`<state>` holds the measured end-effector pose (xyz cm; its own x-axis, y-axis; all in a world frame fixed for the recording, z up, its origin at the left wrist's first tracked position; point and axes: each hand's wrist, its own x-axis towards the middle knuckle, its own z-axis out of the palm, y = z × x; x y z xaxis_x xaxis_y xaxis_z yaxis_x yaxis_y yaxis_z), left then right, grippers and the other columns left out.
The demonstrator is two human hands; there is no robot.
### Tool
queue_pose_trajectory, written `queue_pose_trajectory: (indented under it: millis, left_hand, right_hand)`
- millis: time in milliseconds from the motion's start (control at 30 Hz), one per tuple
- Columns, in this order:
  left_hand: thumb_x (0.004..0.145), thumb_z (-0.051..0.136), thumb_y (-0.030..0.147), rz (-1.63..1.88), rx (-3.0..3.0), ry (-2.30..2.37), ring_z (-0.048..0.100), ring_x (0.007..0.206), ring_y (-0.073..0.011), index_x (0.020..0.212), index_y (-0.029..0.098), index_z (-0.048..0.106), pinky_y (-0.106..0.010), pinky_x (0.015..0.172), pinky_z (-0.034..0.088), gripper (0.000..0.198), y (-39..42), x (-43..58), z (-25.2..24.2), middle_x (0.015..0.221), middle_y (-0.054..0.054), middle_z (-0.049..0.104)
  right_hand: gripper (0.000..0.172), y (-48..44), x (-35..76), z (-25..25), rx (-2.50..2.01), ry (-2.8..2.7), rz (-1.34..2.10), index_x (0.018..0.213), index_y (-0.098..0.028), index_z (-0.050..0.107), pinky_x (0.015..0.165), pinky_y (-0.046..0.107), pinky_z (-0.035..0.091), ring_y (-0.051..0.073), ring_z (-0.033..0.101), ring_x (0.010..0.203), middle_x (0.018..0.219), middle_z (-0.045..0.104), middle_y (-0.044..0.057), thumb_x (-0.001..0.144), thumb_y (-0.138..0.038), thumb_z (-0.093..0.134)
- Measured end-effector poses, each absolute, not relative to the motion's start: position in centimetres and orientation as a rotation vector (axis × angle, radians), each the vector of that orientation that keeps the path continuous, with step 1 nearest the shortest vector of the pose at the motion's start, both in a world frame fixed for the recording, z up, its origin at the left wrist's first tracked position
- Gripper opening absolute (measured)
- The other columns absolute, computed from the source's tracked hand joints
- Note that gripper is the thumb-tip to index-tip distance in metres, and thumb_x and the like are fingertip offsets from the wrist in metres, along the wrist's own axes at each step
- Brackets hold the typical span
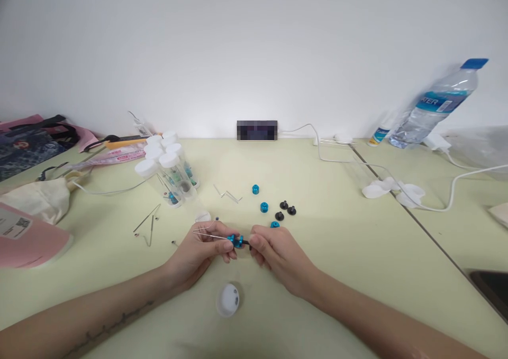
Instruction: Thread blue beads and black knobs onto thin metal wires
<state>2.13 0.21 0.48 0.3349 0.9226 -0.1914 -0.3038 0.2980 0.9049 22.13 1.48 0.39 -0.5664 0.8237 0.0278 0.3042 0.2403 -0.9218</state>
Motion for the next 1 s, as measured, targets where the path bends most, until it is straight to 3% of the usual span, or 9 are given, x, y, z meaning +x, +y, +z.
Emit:
queue_pose_trajectory:
  millis: [133, 333, 567, 767, 1000]
  left_hand:
    - [0.069, 0.077, 0.02, 0.985, 0.897, 0.842, 0.063, 0.063, -0.0127, 0.082, 0.011, 0.071, -0.023, 0.061, 0.049, 0.017, 0.25, 2.13, 0.45, 0.07, -0.006, 0.07]
    - [0.07, 0.076, 0.019, 1.007, 0.873, 0.835, 0.062, 0.062, -0.0107, 0.083, 0.012, 0.071, -0.021, 0.061, 0.049, 0.016, 0.3, 1.98, 0.39, 0.066, -0.004, 0.069]
    - [0.067, 0.078, 0.021, 0.995, 0.888, 0.835, 0.063, 0.062, -0.0125, 0.08, 0.011, 0.071, -0.023, 0.06, 0.049, 0.018, 0.29, 2.14, 0.54, 0.072, -0.006, 0.07]
    - [0.068, 0.078, 0.021, 1.006, 0.859, 0.844, 0.061, 0.06, -0.0113, 0.081, 0.012, 0.071, -0.023, 0.062, 0.049, 0.018, 0.31, 2.09, 0.42, 0.065, -0.004, 0.069]
    - [0.067, 0.078, 0.022, 0.975, 0.906, 0.841, 0.062, 0.061, -0.013, 0.081, 0.012, 0.071, -0.024, 0.061, 0.049, 0.019, 0.19, 2.13, 0.44, 0.071, -0.007, 0.071]
  right_hand:
    - [0.045, 1.35, 22.04, 0.85, -1.086, -2.01, 1.24, 0.065, -0.019, 0.042, 0.051, 0.023, 0.03, 0.011, 0.039, 0.051, 0.056, 0.045, -0.003, 0.097, -0.05, 0.032]
    - [0.024, 1.42, 21.93, 0.61, -1.08, -1.927, 1.211, 0.087, -0.021, 0.046, 0.048, 0.022, 0.025, 0.01, 0.032, 0.05, 0.056, 0.037, -0.008, 0.09, -0.044, 0.052]
    - [0.037, 1.53, 21.99, 0.73, -1.1, -1.934, 1.267, 0.068, -0.019, 0.045, 0.047, 0.023, 0.024, 0.01, 0.033, 0.05, 0.055, 0.04, -0.005, 0.091, -0.048, 0.047]
    - [0.022, 1.46, 21.97, 0.47, -1.107, -1.902, 1.146, 0.084, -0.02, 0.049, 0.048, 0.022, 0.026, 0.01, 0.032, 0.05, 0.055, 0.037, -0.008, 0.086, -0.041, 0.059]
    - [0.042, 1.52, 22.0, 0.86, -1.1, -1.958, 1.21, 0.062, -0.019, 0.042, 0.047, 0.023, 0.023, 0.01, 0.03, 0.05, 0.055, 0.036, -0.005, 0.09, -0.05, 0.047]
